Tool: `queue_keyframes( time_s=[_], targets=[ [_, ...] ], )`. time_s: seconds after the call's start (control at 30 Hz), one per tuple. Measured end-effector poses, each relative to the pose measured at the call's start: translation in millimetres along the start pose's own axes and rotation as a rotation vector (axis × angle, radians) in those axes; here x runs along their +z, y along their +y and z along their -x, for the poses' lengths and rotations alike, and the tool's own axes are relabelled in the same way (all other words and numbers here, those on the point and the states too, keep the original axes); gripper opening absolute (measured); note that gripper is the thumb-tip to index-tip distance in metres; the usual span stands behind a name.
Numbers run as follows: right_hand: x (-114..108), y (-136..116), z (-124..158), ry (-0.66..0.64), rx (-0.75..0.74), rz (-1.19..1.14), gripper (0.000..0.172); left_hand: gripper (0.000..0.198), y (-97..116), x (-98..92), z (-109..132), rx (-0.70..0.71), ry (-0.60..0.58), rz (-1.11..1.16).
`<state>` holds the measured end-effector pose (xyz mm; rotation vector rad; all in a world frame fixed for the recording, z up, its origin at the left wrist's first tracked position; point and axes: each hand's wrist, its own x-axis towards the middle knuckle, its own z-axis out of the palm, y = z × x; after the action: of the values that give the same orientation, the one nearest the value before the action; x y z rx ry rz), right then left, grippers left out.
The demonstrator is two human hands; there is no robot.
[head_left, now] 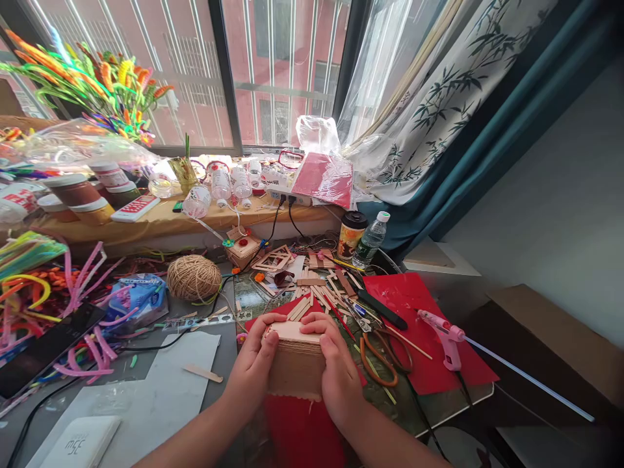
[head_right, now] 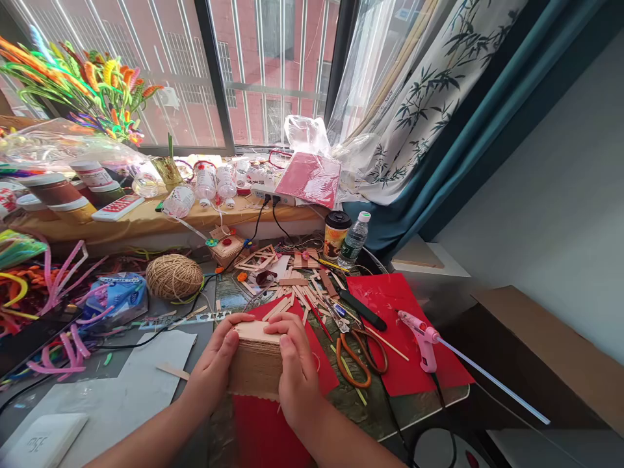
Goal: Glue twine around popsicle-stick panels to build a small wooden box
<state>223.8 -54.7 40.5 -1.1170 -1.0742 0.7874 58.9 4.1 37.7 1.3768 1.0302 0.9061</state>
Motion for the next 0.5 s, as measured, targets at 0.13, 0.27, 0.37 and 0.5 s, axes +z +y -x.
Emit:
queue_keyframes(
  time_s=[0.13,0.27,0.37,0.5],
  targets=[
    [0.0,3.8,-0.3,-0.001,-0.076,0.058,0.038,0.055,-0.5,0.8,-2.3,-0.002,0.002,-0.013],
    [-5.0,8.2,-4.5,-0.013,-0.017,0.079,0.045,0.058,-1.4,3.0,-9.4,-0.086,0.005,-0.039],
    [-10.7,15.1,-11.2,-0.037,0.171,0.019,0.046,0.058,-7.0,3.3,-14.3,-0.198,-0.01,0.018],
    [-18.2,27.8,-27.6,-0.054,0.454,-0.065,0.04,0.052,-11.0,0.3,-20.8,-0.33,-0.155,0.266]
  ],
)
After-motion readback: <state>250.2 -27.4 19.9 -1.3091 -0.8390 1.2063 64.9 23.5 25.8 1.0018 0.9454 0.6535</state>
